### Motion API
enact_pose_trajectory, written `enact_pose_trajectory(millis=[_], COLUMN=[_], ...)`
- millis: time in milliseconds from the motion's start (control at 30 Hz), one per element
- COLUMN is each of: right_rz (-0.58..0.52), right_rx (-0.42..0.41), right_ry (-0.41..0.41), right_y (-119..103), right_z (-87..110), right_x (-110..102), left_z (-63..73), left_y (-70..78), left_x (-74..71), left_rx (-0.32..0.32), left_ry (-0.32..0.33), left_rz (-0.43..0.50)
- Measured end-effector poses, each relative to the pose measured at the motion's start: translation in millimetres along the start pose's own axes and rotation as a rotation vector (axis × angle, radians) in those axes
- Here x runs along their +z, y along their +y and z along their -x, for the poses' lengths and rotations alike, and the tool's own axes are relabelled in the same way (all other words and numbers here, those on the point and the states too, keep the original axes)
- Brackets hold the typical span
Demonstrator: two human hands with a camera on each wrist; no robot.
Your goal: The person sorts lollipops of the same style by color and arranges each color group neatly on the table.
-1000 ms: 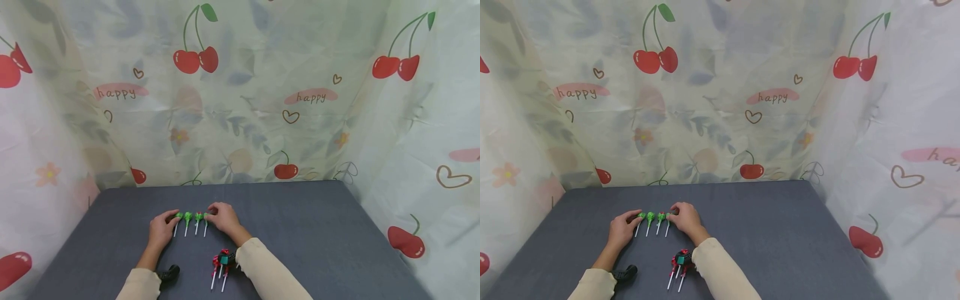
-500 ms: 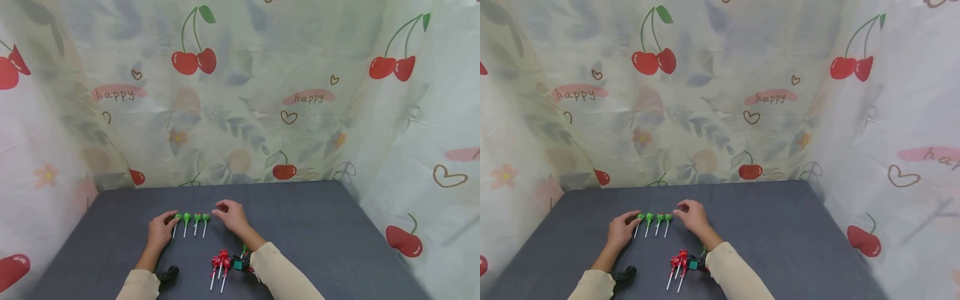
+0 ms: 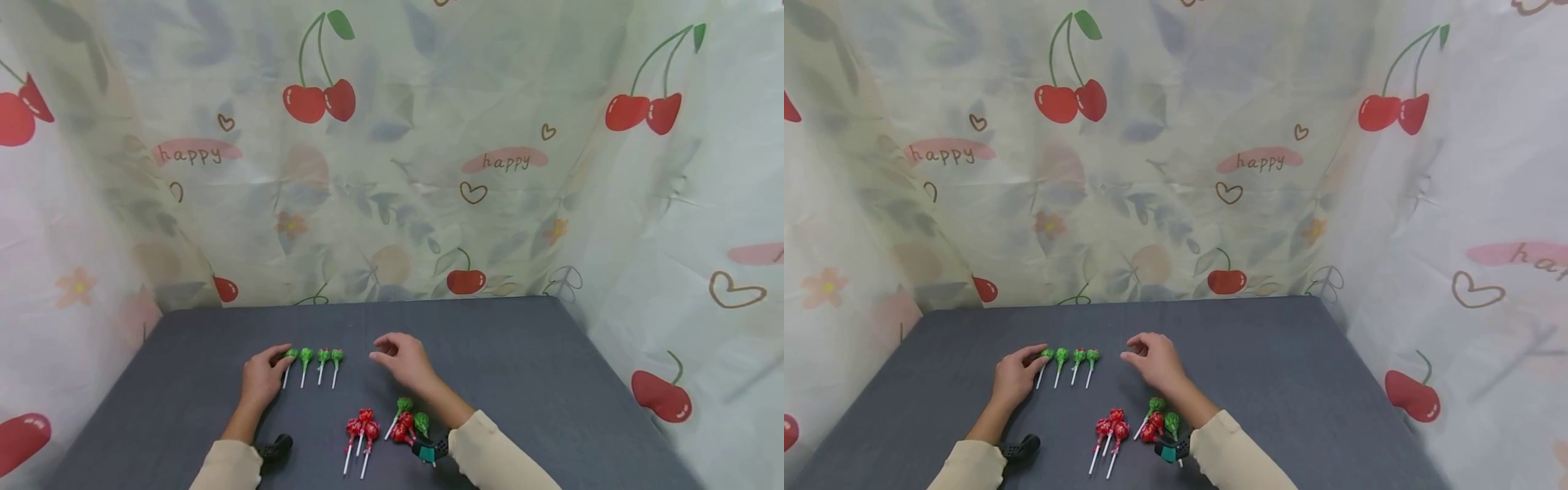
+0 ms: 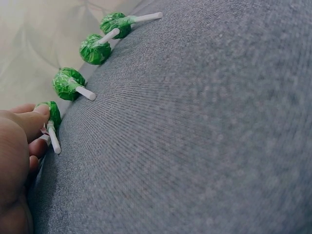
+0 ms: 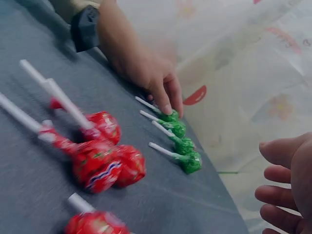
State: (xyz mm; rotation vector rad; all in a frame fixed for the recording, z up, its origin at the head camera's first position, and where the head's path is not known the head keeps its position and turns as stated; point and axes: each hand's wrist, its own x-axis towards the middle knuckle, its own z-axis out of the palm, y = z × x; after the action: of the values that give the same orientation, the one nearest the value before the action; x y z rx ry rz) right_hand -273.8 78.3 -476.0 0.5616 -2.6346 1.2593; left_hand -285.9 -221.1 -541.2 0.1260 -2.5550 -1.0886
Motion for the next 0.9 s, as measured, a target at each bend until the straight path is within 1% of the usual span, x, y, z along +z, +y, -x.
enact_pose_trajectory(millis=[200,333,467,533,633,833,900], right_rz=[0.062,0.118,0.141,0.151,0.177,0.215,0.228], right_rx=[0.004,0.02,0.034,0.036,0.039,0.015,0.034], right_ry=[-0.05,-0.123,-0.198,-0.223,-0.247,-0.249,-0.255], right_y=[2.9,8.8,16.1,18.3,20.9,25.1,26.0], right_z=[18.1,27.5,35.1,38.1,41.8,49.4,51.2], right_x=[-11.7,-15.5,-17.9,-18.8,-18.6,-17.1,-16.5], left_z=[0.0,1.3,0.9,0.1,-0.4,0.9,1.5], left_y=[0.9,0.5,0.3,0.7,1.4,3.8,4.1], left_x=[0.0,-0.8,-1.4,-2.0,-3.6,-4.9,-4.9], left_rx=[0.011,0.012,0.008,0.012,0.017,0.011,0.009], left_ry=[0.003,-0.003,-0.013,-0.016,-0.019,-0.025,-0.027], left_rz=[0.003,0.006,0.011,0.008,0.004,-0.001,-0.006])
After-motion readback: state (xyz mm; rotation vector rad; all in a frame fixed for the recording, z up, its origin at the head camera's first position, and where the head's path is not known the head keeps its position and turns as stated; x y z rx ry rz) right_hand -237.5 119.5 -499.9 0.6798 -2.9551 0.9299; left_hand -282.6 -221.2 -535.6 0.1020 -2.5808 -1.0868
